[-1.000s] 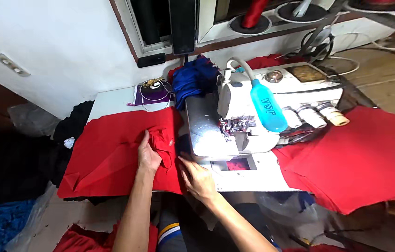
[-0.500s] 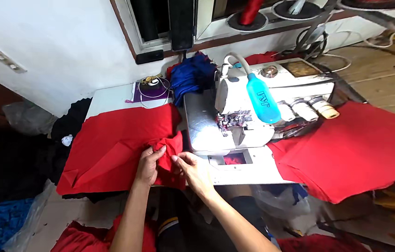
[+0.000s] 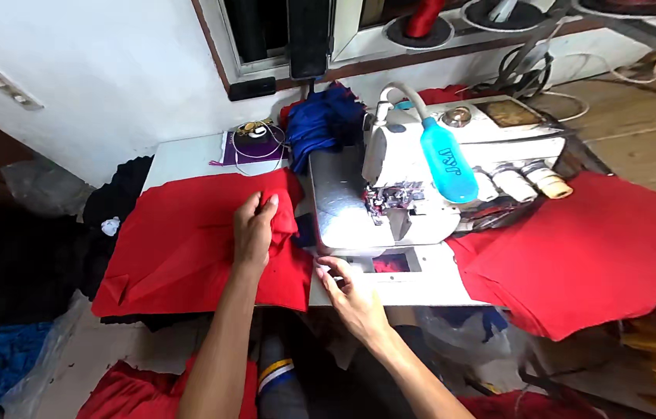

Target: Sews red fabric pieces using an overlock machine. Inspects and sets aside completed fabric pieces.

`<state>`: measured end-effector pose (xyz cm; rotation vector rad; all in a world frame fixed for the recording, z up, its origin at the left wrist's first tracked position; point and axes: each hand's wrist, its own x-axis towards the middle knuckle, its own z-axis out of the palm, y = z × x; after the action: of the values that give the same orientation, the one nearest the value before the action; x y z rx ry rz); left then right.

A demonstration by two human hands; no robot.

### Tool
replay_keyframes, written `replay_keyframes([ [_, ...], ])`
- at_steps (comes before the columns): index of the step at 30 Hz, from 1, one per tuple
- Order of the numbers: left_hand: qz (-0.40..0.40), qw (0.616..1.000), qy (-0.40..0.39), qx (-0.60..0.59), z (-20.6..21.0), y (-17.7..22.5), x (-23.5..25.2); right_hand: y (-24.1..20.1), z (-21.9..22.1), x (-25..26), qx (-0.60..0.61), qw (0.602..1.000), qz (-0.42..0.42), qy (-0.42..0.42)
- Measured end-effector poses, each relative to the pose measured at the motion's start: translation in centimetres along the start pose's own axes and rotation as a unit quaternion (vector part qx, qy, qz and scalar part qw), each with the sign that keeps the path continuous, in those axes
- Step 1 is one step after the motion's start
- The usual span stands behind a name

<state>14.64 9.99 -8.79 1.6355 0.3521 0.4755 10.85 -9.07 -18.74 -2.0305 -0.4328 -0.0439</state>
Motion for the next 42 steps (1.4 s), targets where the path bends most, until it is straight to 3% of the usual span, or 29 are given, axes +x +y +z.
replay_keyframes([
  [2,0.036,0.994,0.025,-0.1,2.0,0.2,2.0,1.2,-0.8,-0.2,-0.026,1.0,0.0,0.014],
  [4,0.05,0.991,0.018,-0.123,4.0,-0.6,3.7,2.2,-1.5,-0.3,-0.051,0.998,0.012,0.016],
  [6,0.011,0.998,-0.05,0.026,5.5,-3.0,5.0,3.4,-1.6,-0.5,-0.069,0.997,0.022,0.007],
  [7,-0.019,0.984,-0.119,0.134,6.0,-4.2,5.5,4.2,-1.4,-0.5,-0.08,0.997,0.007,0.016],
  [9,-0.043,0.918,-0.246,0.307,6.3,-5.5,6.3,5.5,-0.9,-0.6,-0.087,0.994,-0.035,0.049],
  [12,-0.008,0.861,-0.32,0.395,5.2,-5.0,6.8,5.8,-1.0,-0.5,-0.056,0.997,-0.024,0.044],
  [16,0.084,0.873,-0.265,0.4,-1.4,-3.9,5.2,6.0,-1.1,-0.8,-0.033,0.998,-0.032,0.039],
  [21,0.042,0.848,-0.186,0.495,-12.1,-7.2,1.4,3.8,0.5,-1.1,-0.07,0.993,-0.061,0.075],
  [24,0.08,0.843,-0.156,0.508,-12.1,-8.0,0.2,1.0,3.0,-0.9,-0.044,0.991,-0.123,0.025],
  [26,0.171,0.827,-0.153,0.514,-10.0,-8.6,0.0,0.4,4.7,-0.6,-0.024,0.988,-0.155,-0.006],
  [28,0.278,0.794,-0.158,0.517,-8.2,-9.6,0.3,0.8,5.4,-0.6,-0.022,0.988,-0.154,-0.018],
  [30,0.326,0.784,-0.149,0.507,-7.5,-9.7,0.5,1.4,4.4,-1.2,-0.004,0.993,-0.115,-0.04],
  [33,0.327,0.8,-0.108,0.492,-7.0,-6.8,-1.1,1.3,1.7,-2.1,0.028,0.998,-0.033,-0.045],
  [35,0.287,0.835,-0.083,0.463,-6.0,-5.0,-3.7,0.4,0.8,-2.1,0.041,0.999,0.003,-0.026],
  [38,0.14,0.917,-0.07,0.368,-4.1,-4.9,-7.0,-1.6,0.5,-0.6,0.076,0.987,0.097,-0.104],
  [40,0.048,0.947,-0.066,0.311,-3.5,-5.3,-7.8,-2.4,1.1,0.6,0.104,0.967,0.163,-0.165],
  [42,-0.007,0.961,-0.055,0.269,-3.2,-5.5,-8.0,-2.5,1.9,1.4,0.147,0.956,0.187,-0.175],
])
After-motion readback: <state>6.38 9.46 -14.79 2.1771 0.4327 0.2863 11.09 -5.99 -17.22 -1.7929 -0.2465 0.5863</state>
